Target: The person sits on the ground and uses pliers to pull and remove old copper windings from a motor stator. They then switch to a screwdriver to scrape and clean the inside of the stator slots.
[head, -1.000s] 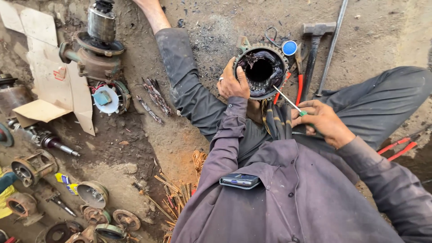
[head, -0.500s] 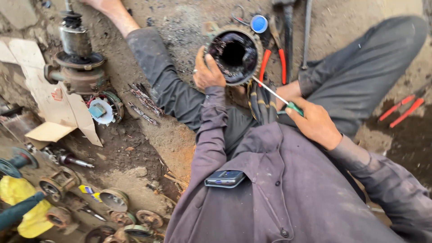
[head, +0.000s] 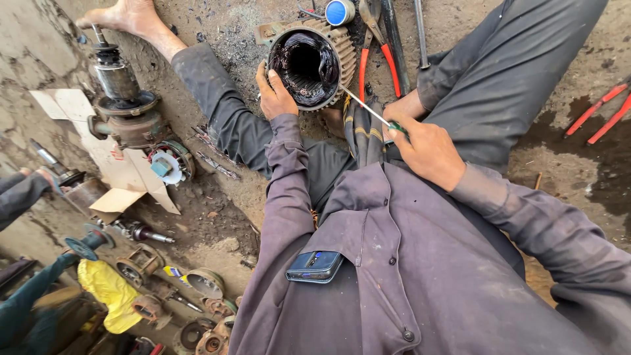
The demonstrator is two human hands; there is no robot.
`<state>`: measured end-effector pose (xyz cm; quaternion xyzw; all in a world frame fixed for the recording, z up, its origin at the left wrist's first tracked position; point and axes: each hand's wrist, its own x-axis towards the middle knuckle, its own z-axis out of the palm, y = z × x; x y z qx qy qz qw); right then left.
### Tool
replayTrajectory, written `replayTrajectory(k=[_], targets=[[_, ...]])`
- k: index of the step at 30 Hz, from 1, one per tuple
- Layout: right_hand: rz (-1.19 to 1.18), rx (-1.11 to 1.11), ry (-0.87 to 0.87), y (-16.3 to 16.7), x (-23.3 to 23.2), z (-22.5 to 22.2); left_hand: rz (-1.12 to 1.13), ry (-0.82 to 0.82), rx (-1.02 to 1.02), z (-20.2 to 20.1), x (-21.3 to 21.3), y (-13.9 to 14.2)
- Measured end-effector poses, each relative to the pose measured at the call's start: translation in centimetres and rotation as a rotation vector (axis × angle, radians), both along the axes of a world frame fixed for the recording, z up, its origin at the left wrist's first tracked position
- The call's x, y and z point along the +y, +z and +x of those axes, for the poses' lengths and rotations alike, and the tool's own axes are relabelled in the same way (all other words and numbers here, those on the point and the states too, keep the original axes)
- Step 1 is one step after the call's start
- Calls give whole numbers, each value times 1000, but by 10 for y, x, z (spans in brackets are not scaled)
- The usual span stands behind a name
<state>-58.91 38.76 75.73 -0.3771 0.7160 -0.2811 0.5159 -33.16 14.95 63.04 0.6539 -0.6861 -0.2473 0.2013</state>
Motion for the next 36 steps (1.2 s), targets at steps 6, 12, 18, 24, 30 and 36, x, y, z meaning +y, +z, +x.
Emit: replayTrajectory(k=[6,12,18,24,30,36], targets=[[-208,68,-19,-6,-5,1,7,-12,-6,4,4,-12],[-181,171,-5,-1,-15,4,-11,-21,-49,3,5,-9],[-166,250,54,10,-25,6,17,-6,-41,3,4,-5],[-173,310,82,14,-34,11,-3,-2,-57,3,2,-6],[-180,424,82,19,-44,28,3,27,-79,0,1,-2],[-168,514,168,25,-47,26,-95,-40,-33,-10,-1,22]])
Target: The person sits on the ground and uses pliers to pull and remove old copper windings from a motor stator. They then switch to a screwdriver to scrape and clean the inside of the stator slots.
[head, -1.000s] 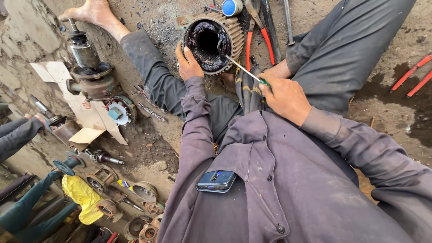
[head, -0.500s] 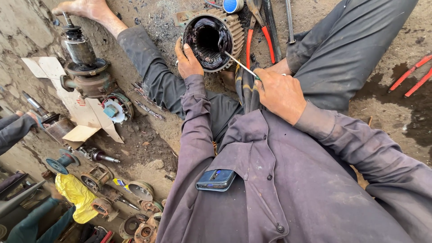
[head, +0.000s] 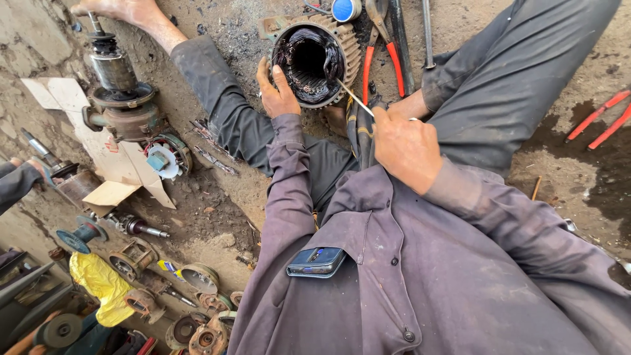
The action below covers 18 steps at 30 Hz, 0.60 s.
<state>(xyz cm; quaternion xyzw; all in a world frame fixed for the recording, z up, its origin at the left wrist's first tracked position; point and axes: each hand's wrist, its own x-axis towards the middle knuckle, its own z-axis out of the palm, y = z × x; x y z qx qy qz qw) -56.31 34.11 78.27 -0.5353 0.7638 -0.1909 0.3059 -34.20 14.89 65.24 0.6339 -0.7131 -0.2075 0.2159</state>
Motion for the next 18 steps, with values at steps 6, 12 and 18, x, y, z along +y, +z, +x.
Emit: replayTrajectory(k=[6,12,18], targets=[[-41,-54,2,0,11,-23,-197,-311,-305,-33,43,40],[-37,-74,-7,-11,18,-38,-22,-349,-363,-77,71,36],[-70,-128,-30,-21,28,-57,106,-223,-327,-88,75,21]])
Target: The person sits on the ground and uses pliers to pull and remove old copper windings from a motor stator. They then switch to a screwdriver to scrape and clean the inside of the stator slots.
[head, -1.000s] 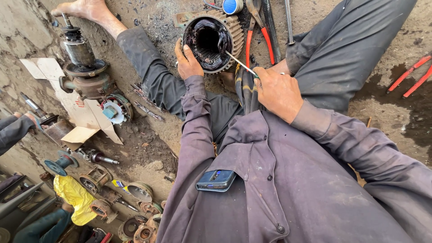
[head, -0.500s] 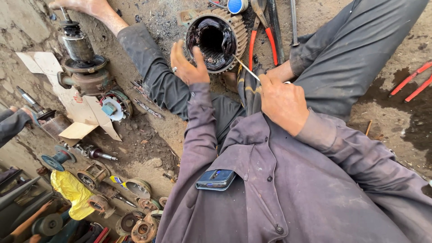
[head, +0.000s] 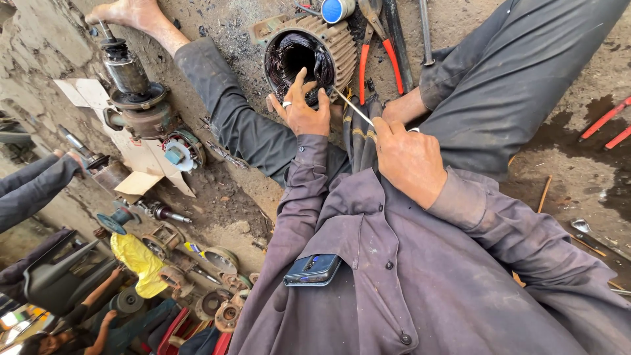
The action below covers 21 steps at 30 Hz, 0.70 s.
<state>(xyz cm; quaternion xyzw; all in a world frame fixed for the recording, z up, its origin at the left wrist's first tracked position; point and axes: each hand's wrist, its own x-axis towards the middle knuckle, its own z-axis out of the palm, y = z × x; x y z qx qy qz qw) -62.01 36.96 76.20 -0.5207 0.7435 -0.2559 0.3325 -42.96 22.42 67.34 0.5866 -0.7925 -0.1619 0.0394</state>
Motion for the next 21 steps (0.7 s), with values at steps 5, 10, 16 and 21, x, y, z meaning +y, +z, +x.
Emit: replayTrajectory(k=[5,10,16,21], targets=[[-9,0,1,-13,-4,-5,-22,-89,88,1,1,-6],[-21,1,36,-27,-12,-5,69,-3,119,-3,-2,-12],[-12,12,71,-34,-20,-7,166,50,164,-1,-9,-13],[-69,168,112,-28,-32,-16,178,5,149,6,-14,-15]])
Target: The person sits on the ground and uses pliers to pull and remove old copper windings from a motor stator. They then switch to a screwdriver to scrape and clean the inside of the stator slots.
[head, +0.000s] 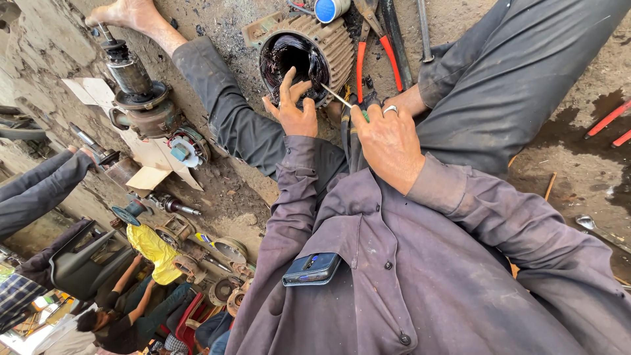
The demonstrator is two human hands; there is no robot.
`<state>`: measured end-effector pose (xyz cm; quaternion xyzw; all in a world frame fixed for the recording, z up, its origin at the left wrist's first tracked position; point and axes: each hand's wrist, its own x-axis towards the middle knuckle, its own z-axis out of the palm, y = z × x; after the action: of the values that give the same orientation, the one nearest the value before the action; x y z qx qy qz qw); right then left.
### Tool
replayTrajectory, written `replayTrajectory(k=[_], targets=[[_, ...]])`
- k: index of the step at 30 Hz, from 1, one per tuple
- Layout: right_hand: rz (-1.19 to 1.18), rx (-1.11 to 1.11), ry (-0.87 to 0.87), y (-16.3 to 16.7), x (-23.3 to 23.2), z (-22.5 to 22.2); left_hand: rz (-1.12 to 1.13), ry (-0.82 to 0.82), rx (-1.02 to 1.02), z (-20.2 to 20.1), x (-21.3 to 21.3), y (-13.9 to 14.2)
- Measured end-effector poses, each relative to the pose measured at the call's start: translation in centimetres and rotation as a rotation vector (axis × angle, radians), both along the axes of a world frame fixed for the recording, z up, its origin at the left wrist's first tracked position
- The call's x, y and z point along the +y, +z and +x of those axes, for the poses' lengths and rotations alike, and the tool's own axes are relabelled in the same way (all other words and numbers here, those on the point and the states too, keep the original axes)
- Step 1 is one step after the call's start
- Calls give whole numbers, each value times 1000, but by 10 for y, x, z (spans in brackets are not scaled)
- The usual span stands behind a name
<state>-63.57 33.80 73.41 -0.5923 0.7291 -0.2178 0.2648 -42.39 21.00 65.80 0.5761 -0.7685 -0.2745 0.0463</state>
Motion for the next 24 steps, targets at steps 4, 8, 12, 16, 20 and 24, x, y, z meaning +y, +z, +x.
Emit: replayTrajectory(k=[4,8,12,16,20,24], targets=[[32,119,110,2,-13,-16,-6,4,-21,1,-2,-3],[47,96,150,-2,-26,-21,17,11,11,1,-5,0],[-1,86,113,-9,-24,-11,10,5,2,0,-6,2],[-47,57,44,-22,-11,10,4,12,-2,-1,-8,1],[94,-241,-140,-38,8,48,9,8,-3,-1,-9,2],[350,-967,-309,-71,15,77,10,4,-21,-1,-7,3]])
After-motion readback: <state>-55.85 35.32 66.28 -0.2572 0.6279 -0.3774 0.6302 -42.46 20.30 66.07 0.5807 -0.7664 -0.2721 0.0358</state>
